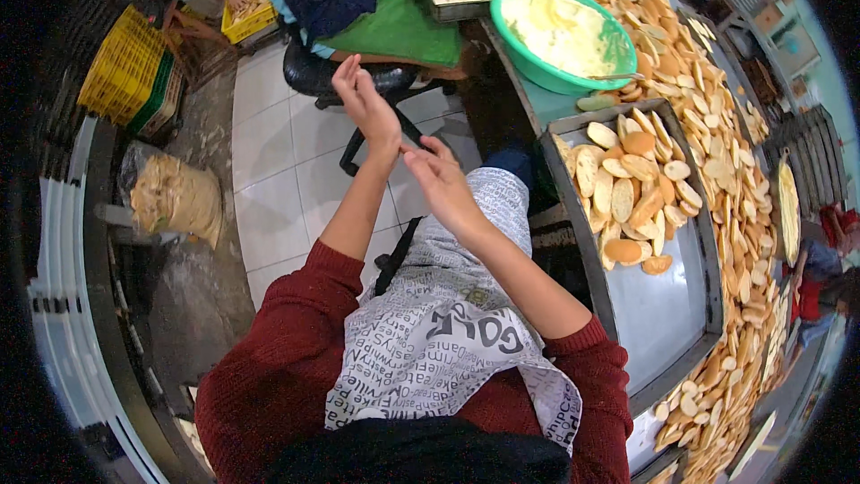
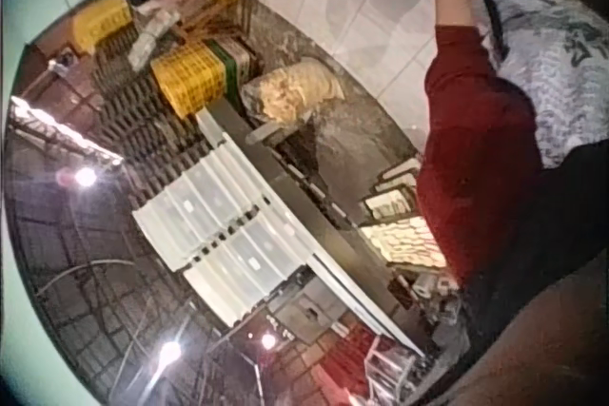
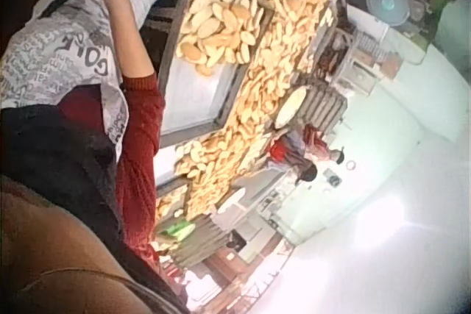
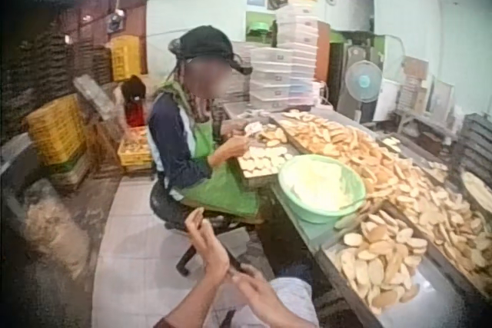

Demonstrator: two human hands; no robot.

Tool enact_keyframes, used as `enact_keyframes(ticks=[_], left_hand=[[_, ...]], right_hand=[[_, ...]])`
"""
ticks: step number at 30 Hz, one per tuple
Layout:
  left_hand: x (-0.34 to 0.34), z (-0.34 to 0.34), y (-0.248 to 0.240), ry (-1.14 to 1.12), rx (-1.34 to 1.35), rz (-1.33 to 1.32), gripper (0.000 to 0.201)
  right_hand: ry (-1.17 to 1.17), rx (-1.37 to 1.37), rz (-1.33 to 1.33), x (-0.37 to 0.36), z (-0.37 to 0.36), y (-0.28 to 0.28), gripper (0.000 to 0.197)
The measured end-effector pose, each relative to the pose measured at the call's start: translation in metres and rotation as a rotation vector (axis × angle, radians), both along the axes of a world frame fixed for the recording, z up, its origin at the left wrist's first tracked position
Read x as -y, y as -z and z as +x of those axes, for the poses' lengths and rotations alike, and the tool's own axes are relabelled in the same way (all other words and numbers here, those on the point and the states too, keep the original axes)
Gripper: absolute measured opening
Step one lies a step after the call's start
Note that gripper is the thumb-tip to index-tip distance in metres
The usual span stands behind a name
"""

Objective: The person scoops a white spread from a green bowl using a plastic spatula and applies it to the cut surface of small bread rolls. They pick up the rolls from a large pile on a metal table, spread the filling, and place the prepared rolls onto a metal baking tray. The process is repeated continuously throughout the clip.

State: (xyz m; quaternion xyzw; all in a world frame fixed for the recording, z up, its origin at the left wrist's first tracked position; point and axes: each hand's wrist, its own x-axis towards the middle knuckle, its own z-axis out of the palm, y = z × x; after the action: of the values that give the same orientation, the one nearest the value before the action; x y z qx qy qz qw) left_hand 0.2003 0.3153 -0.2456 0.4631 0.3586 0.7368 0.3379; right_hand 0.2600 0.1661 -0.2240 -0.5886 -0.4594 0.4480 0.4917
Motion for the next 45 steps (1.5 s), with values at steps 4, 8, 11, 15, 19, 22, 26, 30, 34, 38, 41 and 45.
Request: enact_keyframes(ticks=[4,8,11,15,19,22,26,30,34,38,41,45], left_hand=[[-0.008,-0.006,0.015,-0.044,-0.114,-0.012,0.03],[-0.003,-0.016,0.041,-0.081,-0.691,-0.071,0.03],[0.009,-0.024,0.066,0.207,-0.651,-0.207,0.035],[0.058,-0.016,0.051,0.388,-0.672,-0.333,0.027],[0.082,-0.002,0.053,0.649,-0.575,-0.468,0.026],[0.095,0.028,0.045,0.692,-0.507,-0.435,0.024],[0.107,0.069,0.029,0.783,-0.451,-0.407,0.023],[0.105,0.094,0.019,0.793,-0.474,-0.413,0.023],[0.097,0.109,0.016,0.792,-0.422,-0.398,0.025],[0.093,0.1,0.028,0.812,-0.446,-0.381,0.024],[0.104,0.096,0.026,0.82,-0.419,-0.456,0.023],[0.121,0.085,0.007,0.83,-0.397,-0.477,0.023]], right_hand=[[-0.055,0.025,0.072,-0.004,0.014,0.0,0.028],[-0.016,-0.004,0.071,-0.003,0.029,0.01,0.026],[-0.013,-0.268,-0.107,0.005,0.051,-0.018,0.027],[0.235,-0.591,0.039,0.039,0.102,-0.058,0.031],[0.536,-0.5,0.18,0.082,0.158,-0.071,0.029],[0.691,-0.371,0.194,0.115,0.195,-0.077,0.027],[0.801,0.081,0.088,0.168,0.242,-0.066,0.033],[0.834,0.7,-0.112,0.203,0.282,-0.056,0.041],[0.94,0.907,-0.235,0.234,0.331,-0.013,0.052],[1.033,0.652,-0.272,0.239,0.36,0.041,0.058],[0.9,0.328,-0.131,0.216,0.324,0.045,0.052],[0.758,0.474,-0.104,0.224,0.285,0.008,0.044]])
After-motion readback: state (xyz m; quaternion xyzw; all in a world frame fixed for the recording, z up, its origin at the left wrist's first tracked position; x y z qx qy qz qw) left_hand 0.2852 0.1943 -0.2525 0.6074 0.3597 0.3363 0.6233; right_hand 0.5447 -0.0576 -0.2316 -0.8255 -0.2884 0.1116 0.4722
